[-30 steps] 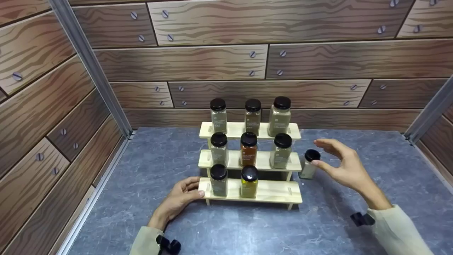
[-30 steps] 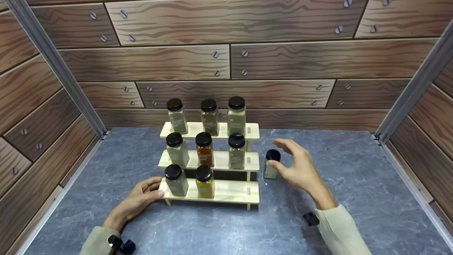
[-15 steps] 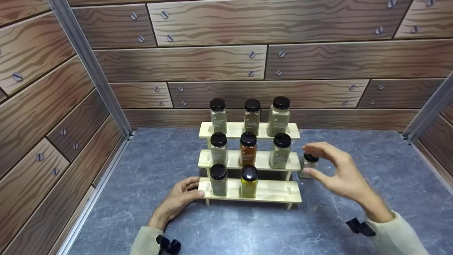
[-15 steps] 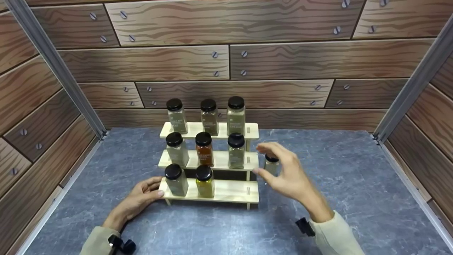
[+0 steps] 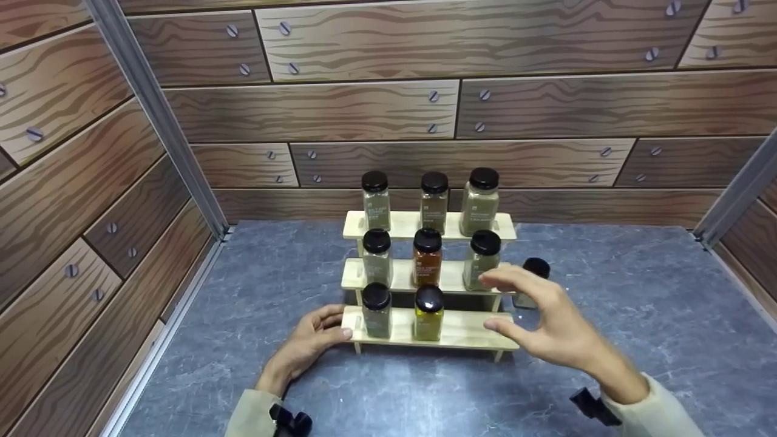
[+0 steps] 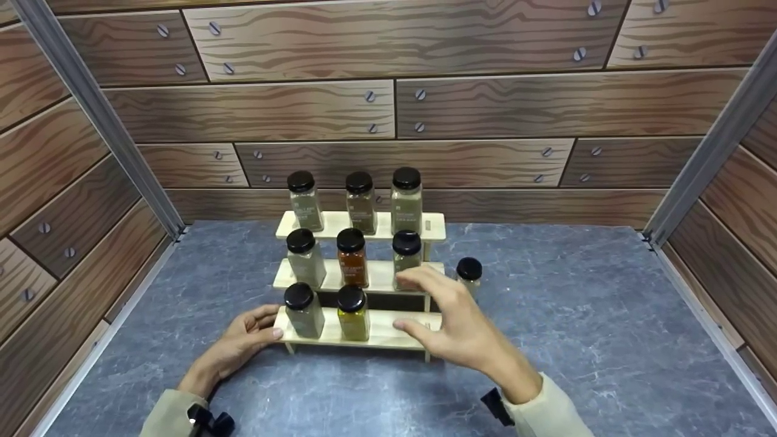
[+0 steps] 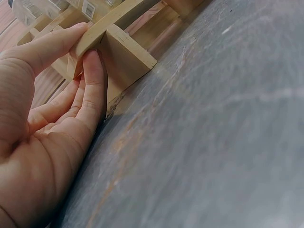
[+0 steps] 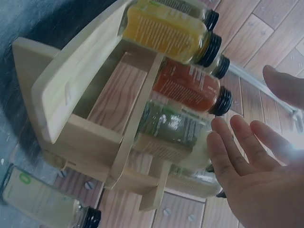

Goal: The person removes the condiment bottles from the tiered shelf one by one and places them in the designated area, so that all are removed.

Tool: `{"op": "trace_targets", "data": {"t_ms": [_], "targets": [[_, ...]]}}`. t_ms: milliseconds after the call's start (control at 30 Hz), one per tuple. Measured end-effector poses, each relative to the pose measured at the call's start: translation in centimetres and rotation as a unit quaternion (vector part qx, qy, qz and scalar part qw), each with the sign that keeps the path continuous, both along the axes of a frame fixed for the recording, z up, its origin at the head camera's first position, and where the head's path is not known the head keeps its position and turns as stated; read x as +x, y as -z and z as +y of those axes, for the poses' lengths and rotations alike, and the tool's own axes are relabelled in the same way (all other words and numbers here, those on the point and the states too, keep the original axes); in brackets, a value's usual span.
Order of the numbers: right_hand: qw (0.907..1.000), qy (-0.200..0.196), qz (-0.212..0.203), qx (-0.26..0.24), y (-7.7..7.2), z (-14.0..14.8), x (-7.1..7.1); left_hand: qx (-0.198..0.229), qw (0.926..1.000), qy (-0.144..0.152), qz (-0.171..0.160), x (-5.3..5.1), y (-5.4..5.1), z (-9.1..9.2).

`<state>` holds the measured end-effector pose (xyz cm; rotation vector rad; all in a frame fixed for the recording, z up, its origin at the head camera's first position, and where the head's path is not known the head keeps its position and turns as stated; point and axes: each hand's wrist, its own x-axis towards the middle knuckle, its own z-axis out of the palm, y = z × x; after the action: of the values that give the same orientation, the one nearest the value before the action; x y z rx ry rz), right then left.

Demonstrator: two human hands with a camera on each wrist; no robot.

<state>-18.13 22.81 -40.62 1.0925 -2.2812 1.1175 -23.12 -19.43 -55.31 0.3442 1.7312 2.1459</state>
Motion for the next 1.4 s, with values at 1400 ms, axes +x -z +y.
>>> {"op": "trace_targets", "data": {"t_ms": [1400], "targets": [[0.9973, 0.035, -0.063, 0.014, 4.4, -7.2, -2.0, -0.001, 1.0000, -0.003, -0.001, 0.2, -0.1, -0.1]]}}
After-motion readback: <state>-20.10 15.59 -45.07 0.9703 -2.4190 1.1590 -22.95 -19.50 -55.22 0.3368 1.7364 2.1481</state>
